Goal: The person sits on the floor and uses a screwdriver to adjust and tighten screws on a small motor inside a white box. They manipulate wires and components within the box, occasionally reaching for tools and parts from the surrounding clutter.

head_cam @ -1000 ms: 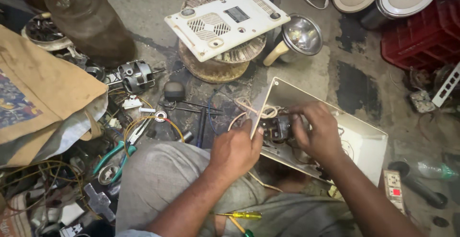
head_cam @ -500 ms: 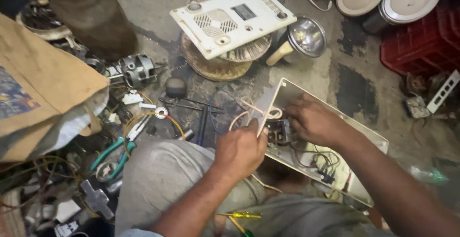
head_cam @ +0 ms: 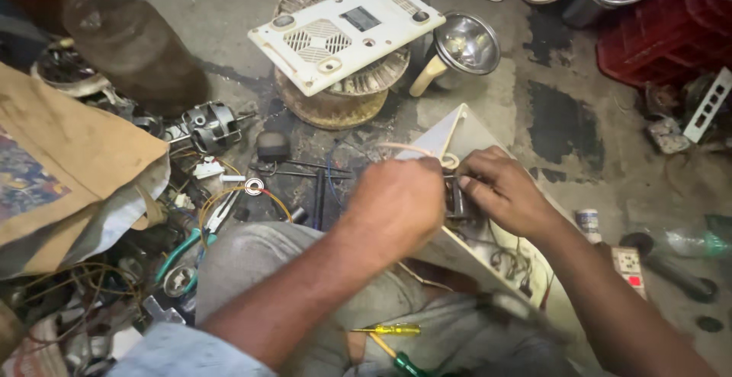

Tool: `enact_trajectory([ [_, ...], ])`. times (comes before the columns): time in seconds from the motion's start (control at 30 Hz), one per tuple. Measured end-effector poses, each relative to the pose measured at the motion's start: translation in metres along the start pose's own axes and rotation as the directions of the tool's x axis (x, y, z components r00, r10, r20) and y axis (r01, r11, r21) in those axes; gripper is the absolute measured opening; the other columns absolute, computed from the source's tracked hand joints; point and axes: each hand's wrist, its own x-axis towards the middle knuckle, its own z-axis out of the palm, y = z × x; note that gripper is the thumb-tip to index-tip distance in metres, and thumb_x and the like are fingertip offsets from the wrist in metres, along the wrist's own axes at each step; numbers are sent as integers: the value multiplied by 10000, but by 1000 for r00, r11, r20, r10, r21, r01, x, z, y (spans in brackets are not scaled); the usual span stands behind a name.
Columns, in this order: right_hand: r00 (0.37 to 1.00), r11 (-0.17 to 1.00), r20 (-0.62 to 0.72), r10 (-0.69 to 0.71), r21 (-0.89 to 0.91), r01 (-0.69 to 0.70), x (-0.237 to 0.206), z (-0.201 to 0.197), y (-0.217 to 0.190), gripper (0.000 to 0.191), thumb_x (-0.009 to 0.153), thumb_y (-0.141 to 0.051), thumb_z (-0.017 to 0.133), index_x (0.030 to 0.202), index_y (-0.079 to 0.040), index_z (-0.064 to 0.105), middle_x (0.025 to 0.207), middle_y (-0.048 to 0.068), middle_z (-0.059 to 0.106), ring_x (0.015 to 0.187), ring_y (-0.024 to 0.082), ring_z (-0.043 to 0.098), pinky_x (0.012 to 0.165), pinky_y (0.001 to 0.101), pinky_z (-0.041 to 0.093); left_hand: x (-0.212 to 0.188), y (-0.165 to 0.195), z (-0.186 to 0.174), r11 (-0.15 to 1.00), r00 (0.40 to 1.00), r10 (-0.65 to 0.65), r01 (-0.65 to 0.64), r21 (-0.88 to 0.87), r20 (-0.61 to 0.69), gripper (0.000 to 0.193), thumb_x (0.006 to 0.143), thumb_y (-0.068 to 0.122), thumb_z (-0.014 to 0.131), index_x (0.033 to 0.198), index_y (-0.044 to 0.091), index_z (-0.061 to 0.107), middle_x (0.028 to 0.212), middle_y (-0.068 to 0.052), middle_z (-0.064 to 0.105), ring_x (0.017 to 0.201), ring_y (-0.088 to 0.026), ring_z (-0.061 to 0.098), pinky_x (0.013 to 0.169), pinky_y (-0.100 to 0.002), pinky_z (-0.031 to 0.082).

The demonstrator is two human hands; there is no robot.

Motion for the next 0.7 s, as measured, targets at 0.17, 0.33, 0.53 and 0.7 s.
enact_trajectory([
  [0.17,992,991,-127,-20,127,36,-33,1,-31,173,916,-172,584,901,-5,622,863,131,634,884,297,588,817,402,465,-11,27,-47,990,985,119,-128,63,129,189,806,178,610,848,34,725,795,-217,738,732,-408,734,653,-525,580],
  [0.33,945,986,-307,-110,89,144,-59,14,-48,190,936,-141,556,1018,2,649,1027,153,673,1003,328,606,908,423,463,-26,45,-59,983,978,146,-160,92,151,196,837,195,606,850,42,727,793,-208,735,725,-404,734,661,-525,576],
  [0.53,950,987,-265,-163,-34,160,-56,24,-49,274,903,-269,609,1016,-22,639,1042,154,650,1026,366,567,939,443,446,-36,33,-49,974,986,160,-166,157,50,179,840,180,622,887,32,711,793,-204,731,718,-401,732,646,-519,574],
  [0.7,901,969,-357,-247,-78,235,-74,27,-39,580,740,-428,720,1094,19,617,1055,189,636,977,388,581,875,463,460,-34,68,-60,972,982,167,-180,153,93,207,769,234,685,872,62,734,773,-156,742,724,-351,743,628,-473,582],
])
